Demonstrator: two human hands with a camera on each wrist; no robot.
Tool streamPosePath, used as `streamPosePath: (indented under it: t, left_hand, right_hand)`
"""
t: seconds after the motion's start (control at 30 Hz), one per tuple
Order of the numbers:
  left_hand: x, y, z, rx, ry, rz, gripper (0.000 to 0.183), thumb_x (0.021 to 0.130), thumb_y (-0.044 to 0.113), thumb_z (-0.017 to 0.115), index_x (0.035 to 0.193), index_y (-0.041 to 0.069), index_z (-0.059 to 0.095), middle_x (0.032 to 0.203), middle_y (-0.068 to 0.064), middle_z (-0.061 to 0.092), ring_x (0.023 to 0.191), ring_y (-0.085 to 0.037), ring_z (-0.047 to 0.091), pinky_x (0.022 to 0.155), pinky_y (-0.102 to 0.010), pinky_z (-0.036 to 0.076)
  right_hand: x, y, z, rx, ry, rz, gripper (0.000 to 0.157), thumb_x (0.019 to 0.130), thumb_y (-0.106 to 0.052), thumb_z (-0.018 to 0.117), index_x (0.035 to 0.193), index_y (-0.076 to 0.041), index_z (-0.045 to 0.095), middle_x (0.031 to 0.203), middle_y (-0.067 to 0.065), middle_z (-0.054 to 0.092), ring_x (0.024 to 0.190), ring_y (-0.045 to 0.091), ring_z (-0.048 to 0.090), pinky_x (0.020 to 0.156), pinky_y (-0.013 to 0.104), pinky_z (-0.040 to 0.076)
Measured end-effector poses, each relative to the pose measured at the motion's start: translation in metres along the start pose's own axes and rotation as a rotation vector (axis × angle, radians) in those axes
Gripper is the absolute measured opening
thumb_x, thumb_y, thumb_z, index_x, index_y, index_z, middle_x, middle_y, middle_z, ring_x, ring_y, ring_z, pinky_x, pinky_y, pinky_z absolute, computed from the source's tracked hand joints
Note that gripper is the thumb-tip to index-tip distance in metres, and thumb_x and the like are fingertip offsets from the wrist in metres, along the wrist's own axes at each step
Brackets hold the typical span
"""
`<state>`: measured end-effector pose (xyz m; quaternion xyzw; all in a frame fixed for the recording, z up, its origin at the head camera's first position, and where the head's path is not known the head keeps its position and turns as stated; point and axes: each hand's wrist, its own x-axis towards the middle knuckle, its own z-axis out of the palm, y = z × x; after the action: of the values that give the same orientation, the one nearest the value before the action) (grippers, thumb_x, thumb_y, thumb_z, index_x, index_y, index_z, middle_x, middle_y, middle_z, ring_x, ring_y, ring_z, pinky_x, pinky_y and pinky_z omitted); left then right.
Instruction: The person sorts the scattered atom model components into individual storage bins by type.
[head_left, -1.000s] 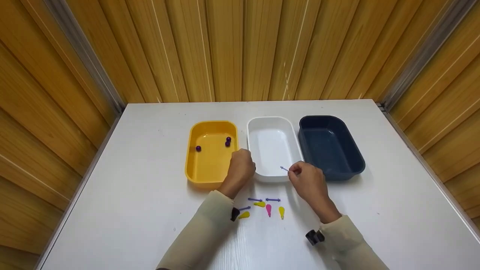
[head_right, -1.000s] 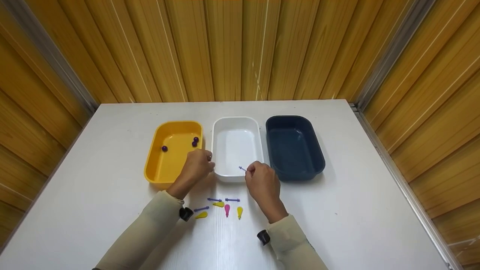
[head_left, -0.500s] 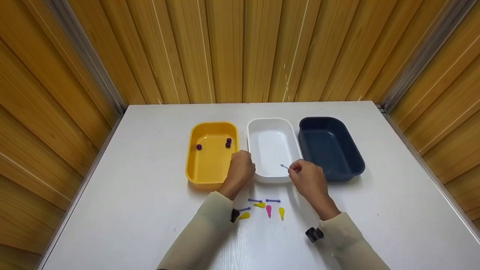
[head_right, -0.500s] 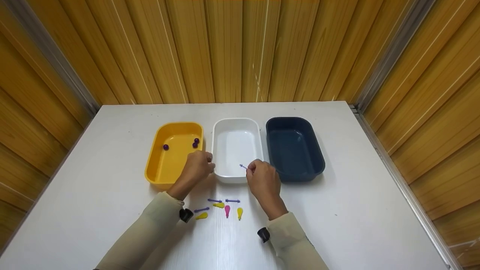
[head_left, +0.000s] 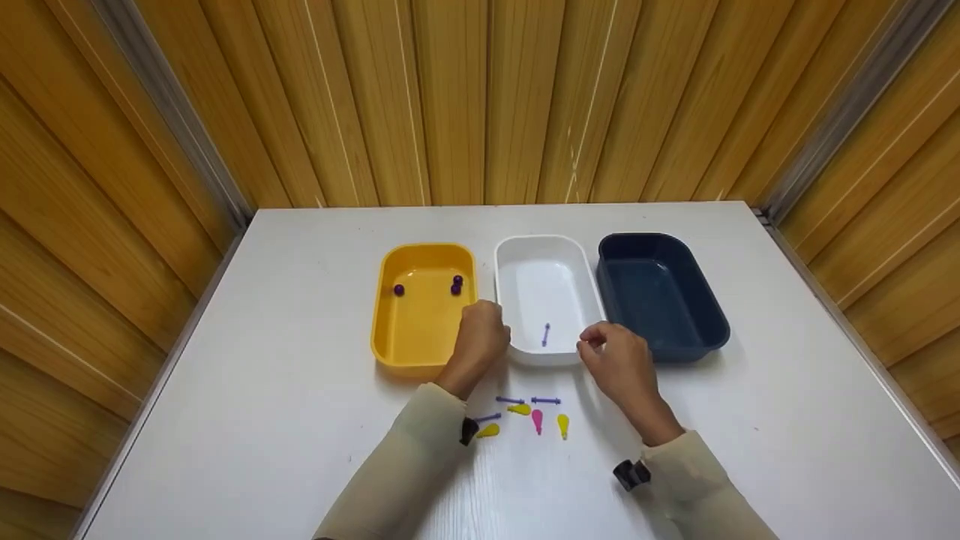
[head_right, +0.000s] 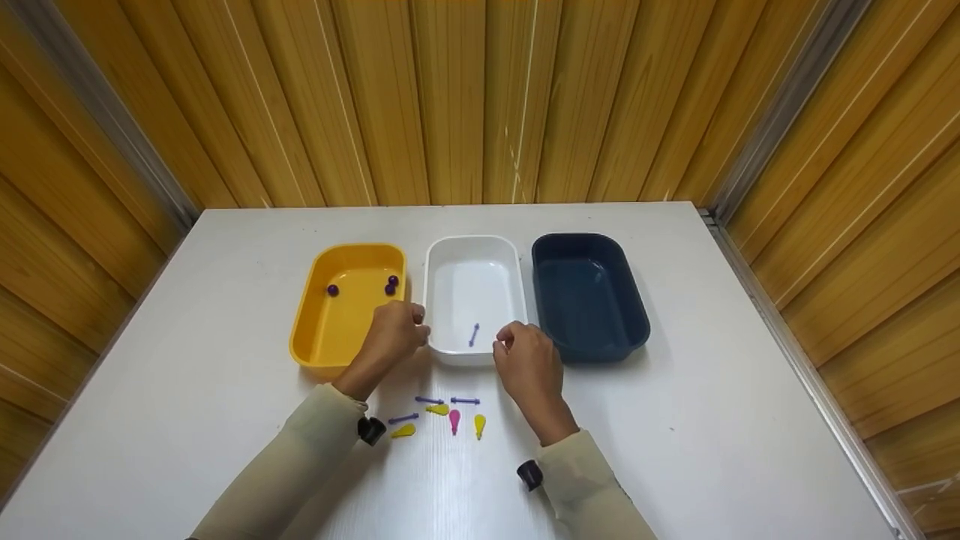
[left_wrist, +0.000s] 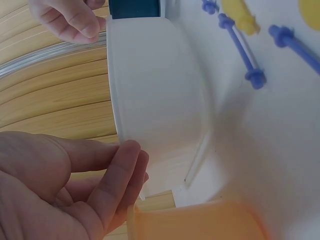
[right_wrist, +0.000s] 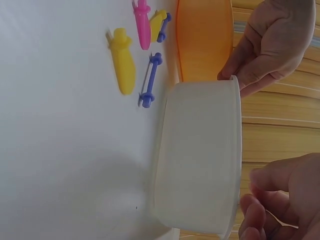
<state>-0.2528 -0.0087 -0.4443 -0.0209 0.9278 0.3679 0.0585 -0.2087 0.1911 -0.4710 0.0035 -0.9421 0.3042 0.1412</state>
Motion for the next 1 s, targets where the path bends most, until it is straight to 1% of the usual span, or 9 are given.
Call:
streamPosePath:
  t: [0.1,0.17,0.4,0.6,0.77,0.87,1.0]
  left_hand:
    - [-0.001,0.000,0.000,0.000,0.014,0.024,0.021,0.097,0.003,0.060,0.113,-0.005,0.072,0.075,-0.009,0.061,0.068,-0.022,0.063,0.050,-0.021,0.042]
    - [-0.001,0.000,0.000,0.009,0.019,0.028,0.020,0.097,0.004,0.061,0.111,-0.004,0.072,0.073,-0.008,0.059,0.066,-0.021,0.061,0.049,-0.021,0.040]
    - [0.000,0.001,0.000,-0.002,-0.007,-0.019,0.023,0.099,0.006,0.060,0.117,-0.002,0.071,0.075,-0.007,0.062,0.068,-0.020,0.064,0.051,-0.021,0.042]
    - [0.000,-0.001,0.001,0.004,0.000,0.001,0.021,0.098,0.004,0.059,0.113,-0.003,0.072,0.075,-0.007,0.061,0.067,-0.020,0.061,0.051,-0.022,0.041]
    - [0.000,-0.001,0.001,0.012,-0.002,-0.015,0.022,0.098,0.005,0.060,0.116,-0.002,0.071,0.075,-0.007,0.060,0.067,-0.020,0.062,0.051,-0.022,0.041]
    - [0.000,-0.001,0.002,0.050,0.008,-0.005,0.021,0.099,0.007,0.061,0.115,-0.001,0.072,0.074,-0.007,0.060,0.066,-0.020,0.062,0.051,-0.023,0.041]
    - [0.000,-0.001,0.002,0.088,0.046,0.044,0.018,0.097,0.006,0.062,0.108,-0.003,0.074,0.077,-0.009,0.065,0.068,-0.021,0.061,0.054,-0.023,0.042]
  right_hand:
    - [-0.004,0.001,0.000,-0.001,-0.006,-0.009,0.005,0.087,-0.013,0.075,0.090,-0.008,0.074,0.083,0.008,0.071,0.078,0.024,0.064,0.072,0.041,0.050]
    - [-0.006,0.001,0.001,0.001,-0.012,-0.010,0.005,0.087,-0.012,0.075,0.090,-0.008,0.074,0.082,0.007,0.070,0.076,0.023,0.063,0.071,0.038,0.050]
    - [-0.016,0.004,0.004,0.021,-0.031,-0.012,0.004,0.086,-0.012,0.077,0.087,-0.009,0.073,0.076,0.003,0.071,0.071,0.018,0.060,0.066,0.032,0.047]
    - [-0.025,0.007,0.009,0.009,-0.053,-0.004,0.005,0.085,-0.013,0.078,0.086,-0.011,0.073,0.077,0.001,0.071,0.072,0.018,0.061,0.067,0.034,0.047]
    - [-0.032,0.007,0.012,0.004,-0.088,0.007,0.005,0.085,-0.014,0.078,0.086,-0.011,0.073,0.078,0.000,0.071,0.076,0.017,0.061,0.071,0.035,0.048]
    - [-0.035,0.007,0.015,0.003,-0.109,0.001,0.004,0.084,-0.012,0.077,0.085,-0.013,0.073,0.078,-0.001,0.070,0.075,0.016,0.061,0.070,0.034,0.048]
    - [-0.036,0.008,0.019,0.008,-0.161,-0.001,0.003,0.085,-0.011,0.075,0.086,-0.013,0.074,0.078,-0.002,0.071,0.077,0.015,0.063,0.073,0.035,0.050]
